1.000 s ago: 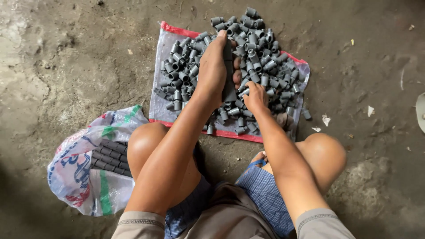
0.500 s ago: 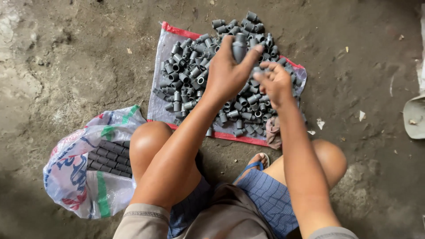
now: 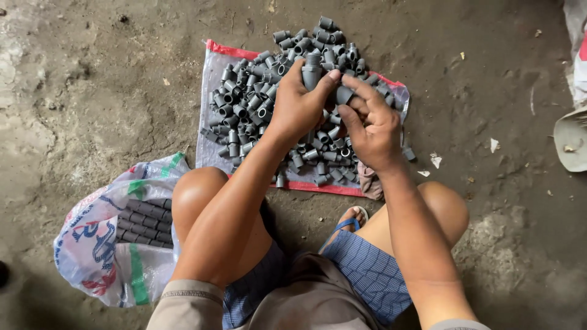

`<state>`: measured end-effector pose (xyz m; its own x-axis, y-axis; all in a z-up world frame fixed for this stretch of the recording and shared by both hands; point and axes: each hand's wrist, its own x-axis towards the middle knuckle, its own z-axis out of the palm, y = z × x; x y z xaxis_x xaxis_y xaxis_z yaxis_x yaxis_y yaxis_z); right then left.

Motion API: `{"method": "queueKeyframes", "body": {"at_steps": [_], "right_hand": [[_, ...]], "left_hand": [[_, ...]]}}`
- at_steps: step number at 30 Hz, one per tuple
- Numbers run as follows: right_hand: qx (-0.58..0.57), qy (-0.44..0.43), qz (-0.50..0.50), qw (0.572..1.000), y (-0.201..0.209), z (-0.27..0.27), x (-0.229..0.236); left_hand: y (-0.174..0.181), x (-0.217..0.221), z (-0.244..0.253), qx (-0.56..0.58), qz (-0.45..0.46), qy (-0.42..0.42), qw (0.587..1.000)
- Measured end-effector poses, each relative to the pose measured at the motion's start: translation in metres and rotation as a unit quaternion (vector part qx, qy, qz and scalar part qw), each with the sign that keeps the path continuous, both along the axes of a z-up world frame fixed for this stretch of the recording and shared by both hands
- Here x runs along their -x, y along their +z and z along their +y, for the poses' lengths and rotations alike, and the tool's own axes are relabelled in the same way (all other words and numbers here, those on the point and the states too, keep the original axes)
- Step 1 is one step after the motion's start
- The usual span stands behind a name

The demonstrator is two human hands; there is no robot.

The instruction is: Cleaning and sorting PVC pipe fittings by wiping them with a cloth and placing them into a plastic bag.

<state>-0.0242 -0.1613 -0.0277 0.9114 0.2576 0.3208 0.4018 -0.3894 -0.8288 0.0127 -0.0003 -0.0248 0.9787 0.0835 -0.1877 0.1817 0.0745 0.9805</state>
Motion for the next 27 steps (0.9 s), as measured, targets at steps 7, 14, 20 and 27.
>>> {"method": "queueKeyframes", "body": {"at_steps": [7,14,20,27], "right_hand": [[0.039,-0.1,-0.228,0.968,-0.001,-0.014,-0.004],[-0.005,-0.022,-0.047,0.999,0.013,-0.027,-0.004],[0.063,-0.019,0.14,0.988,0.019,-0.034,-0.004],[-0.387,-0.06,0.249,0.886,-0.008,-0.043,-0.018]], "left_hand": [[-0.002,0.0,-0.011,0.081,0.112,-0.045,0.989],[-0.007,0.002,-0.009,-0.087,-0.056,-0.113,0.988],[-0.009,0.007,-0.013,-0.219,-0.106,-0.201,0.949],[-0.004,0.011,-0.012,-0.272,-0.146,-0.217,0.926]]}}
